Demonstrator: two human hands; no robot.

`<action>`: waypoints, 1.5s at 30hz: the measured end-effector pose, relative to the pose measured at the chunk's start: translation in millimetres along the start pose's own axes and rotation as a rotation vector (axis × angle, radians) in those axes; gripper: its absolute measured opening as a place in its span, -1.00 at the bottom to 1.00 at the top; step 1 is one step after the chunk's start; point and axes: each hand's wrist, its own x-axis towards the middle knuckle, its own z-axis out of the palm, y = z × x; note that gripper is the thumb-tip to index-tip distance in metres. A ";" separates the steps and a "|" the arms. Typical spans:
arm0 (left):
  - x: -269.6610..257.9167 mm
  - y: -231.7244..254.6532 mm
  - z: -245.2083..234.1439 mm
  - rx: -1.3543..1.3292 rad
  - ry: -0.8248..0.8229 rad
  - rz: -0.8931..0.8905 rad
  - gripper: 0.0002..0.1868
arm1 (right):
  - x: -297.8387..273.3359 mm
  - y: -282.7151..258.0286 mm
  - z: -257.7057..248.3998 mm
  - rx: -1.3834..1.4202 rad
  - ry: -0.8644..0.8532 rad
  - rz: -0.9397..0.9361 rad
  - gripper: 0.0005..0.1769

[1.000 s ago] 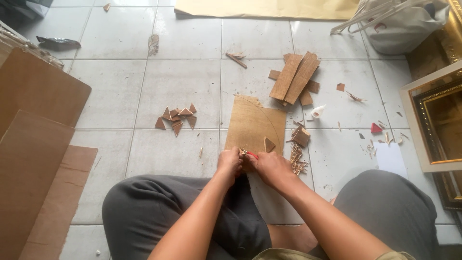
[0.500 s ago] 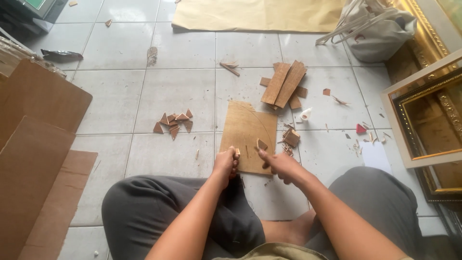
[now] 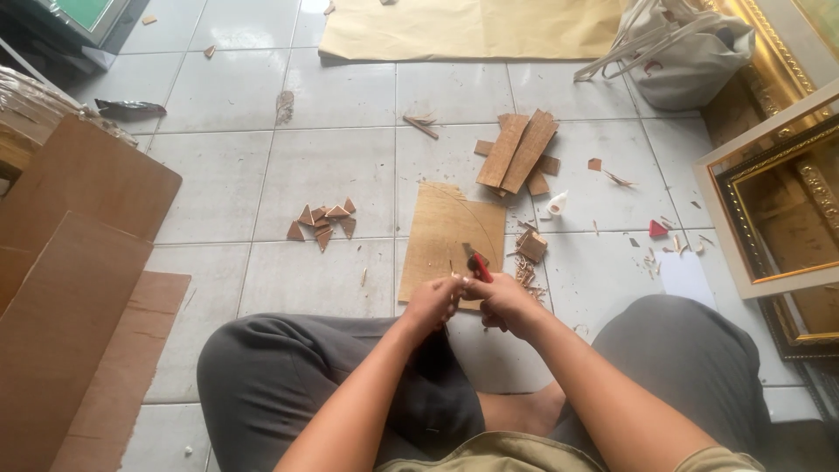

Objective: The person is sitting on the floor and using a utility knife to cut and shape pieces of cardboard.

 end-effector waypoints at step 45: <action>31.9 -2.7 -11.4 -0.166 0.385 -0.171 -0.77 | -39.0 -35.8 23.3 -1.159 0.132 -0.122 -0.29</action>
